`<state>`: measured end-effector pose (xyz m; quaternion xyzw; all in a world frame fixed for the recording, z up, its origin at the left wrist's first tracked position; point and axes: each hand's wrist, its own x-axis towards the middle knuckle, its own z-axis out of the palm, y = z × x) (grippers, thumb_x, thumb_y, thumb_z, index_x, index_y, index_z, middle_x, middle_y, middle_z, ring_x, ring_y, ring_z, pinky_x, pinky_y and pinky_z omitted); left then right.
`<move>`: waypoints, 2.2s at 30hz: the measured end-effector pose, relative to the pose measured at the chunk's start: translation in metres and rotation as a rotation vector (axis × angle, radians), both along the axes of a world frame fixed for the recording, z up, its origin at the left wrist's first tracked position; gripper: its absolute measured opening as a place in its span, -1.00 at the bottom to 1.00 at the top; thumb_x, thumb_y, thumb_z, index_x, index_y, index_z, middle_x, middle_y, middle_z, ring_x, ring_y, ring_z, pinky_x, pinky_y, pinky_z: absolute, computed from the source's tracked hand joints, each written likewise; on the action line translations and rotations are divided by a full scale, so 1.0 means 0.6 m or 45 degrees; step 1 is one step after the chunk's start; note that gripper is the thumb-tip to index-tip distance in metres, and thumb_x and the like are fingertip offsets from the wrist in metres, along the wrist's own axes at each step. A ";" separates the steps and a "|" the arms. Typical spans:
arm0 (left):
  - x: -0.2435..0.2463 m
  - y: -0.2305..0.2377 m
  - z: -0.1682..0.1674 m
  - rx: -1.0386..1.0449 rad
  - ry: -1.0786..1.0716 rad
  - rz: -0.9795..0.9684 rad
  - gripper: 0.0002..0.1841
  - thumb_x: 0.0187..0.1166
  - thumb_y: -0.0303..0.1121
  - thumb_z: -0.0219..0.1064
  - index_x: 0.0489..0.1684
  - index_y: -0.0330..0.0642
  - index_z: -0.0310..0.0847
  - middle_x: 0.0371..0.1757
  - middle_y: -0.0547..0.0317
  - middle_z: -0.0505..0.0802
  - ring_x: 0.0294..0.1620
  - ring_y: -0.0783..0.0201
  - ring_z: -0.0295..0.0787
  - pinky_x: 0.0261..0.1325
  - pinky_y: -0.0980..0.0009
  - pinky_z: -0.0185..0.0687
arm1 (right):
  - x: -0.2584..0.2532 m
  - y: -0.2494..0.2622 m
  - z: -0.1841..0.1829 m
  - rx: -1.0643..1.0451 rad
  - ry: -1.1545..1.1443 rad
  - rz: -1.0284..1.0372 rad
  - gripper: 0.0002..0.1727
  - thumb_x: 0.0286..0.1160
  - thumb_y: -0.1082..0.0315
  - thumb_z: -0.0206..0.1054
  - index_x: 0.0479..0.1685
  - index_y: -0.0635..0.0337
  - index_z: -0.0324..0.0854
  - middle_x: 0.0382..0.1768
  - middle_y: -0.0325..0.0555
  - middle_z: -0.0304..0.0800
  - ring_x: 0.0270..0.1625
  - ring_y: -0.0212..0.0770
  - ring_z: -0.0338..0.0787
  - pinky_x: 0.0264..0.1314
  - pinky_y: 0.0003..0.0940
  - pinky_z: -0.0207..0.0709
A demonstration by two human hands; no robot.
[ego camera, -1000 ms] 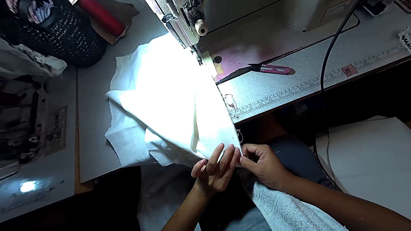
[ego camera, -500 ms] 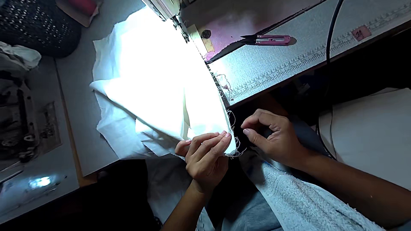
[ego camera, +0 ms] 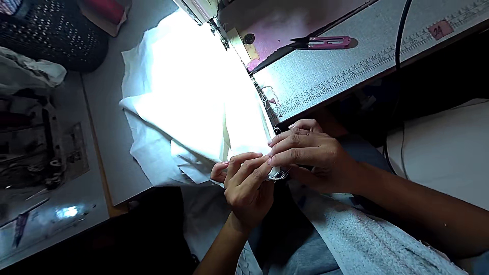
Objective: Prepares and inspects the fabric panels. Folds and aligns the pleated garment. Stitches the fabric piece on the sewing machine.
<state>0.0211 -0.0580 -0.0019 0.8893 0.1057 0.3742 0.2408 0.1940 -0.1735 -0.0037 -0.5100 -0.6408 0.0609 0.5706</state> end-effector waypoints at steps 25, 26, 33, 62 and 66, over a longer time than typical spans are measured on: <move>0.006 0.015 0.065 -1.058 -0.124 -0.051 -0.81 0.63 -0.36 0.37 -0.35 -0.01 0.91 -0.21 0.44 0.92 -0.04 0.56 0.77 0.14 0.54 0.64 | -0.006 0.050 0.039 0.092 0.067 -0.114 -0.86 0.54 0.37 0.36 -0.17 0.15 0.84 0.08 -0.11 0.91 0.35 -0.25 0.76 0.68 0.06 0.23; 0.006 0.015 0.063 -1.048 -0.124 -0.055 -0.82 0.63 -0.36 0.37 -0.35 -0.01 0.91 -0.22 0.45 0.92 -0.05 0.57 0.76 0.15 0.54 0.62 | -0.008 0.052 0.043 0.059 0.047 -0.124 -0.87 0.52 0.36 0.37 -0.17 0.12 0.85 0.11 -0.13 0.89 0.35 -0.25 0.74 0.64 0.07 0.23; 0.001 0.017 0.053 -0.830 -0.067 -0.054 -0.84 0.63 -0.30 0.38 -0.31 0.02 0.90 -0.17 0.48 0.91 0.02 0.57 0.70 0.28 0.43 0.43 | -0.011 0.052 0.058 -0.085 0.061 -0.107 -0.89 0.42 0.35 0.43 -0.17 0.06 0.82 0.16 -0.17 0.82 0.34 -0.25 0.67 0.51 0.06 0.22; 0.017 -0.027 0.024 0.703 0.057 0.272 -0.90 0.66 -0.25 0.33 -0.13 0.05 0.78 0.01 0.39 0.93 0.31 0.47 0.63 0.61 0.26 -0.11 | -0.019 -0.024 -0.005 0.042 0.000 -0.137 -0.73 0.71 0.40 0.11 0.05 -0.11 0.71 0.28 -0.30 0.63 0.46 -0.29 0.42 0.54 -0.20 0.07; 0.024 -0.028 0.010 0.718 0.013 0.291 -0.89 0.67 -0.30 0.31 -0.26 0.06 0.74 -0.01 0.38 0.93 0.31 0.46 0.63 0.59 0.24 -0.10 | -0.018 -0.021 -0.012 0.053 -0.009 -0.131 -0.73 0.69 0.44 0.13 0.07 -0.07 0.72 0.24 -0.24 0.70 0.42 -0.28 0.49 0.51 -0.20 0.10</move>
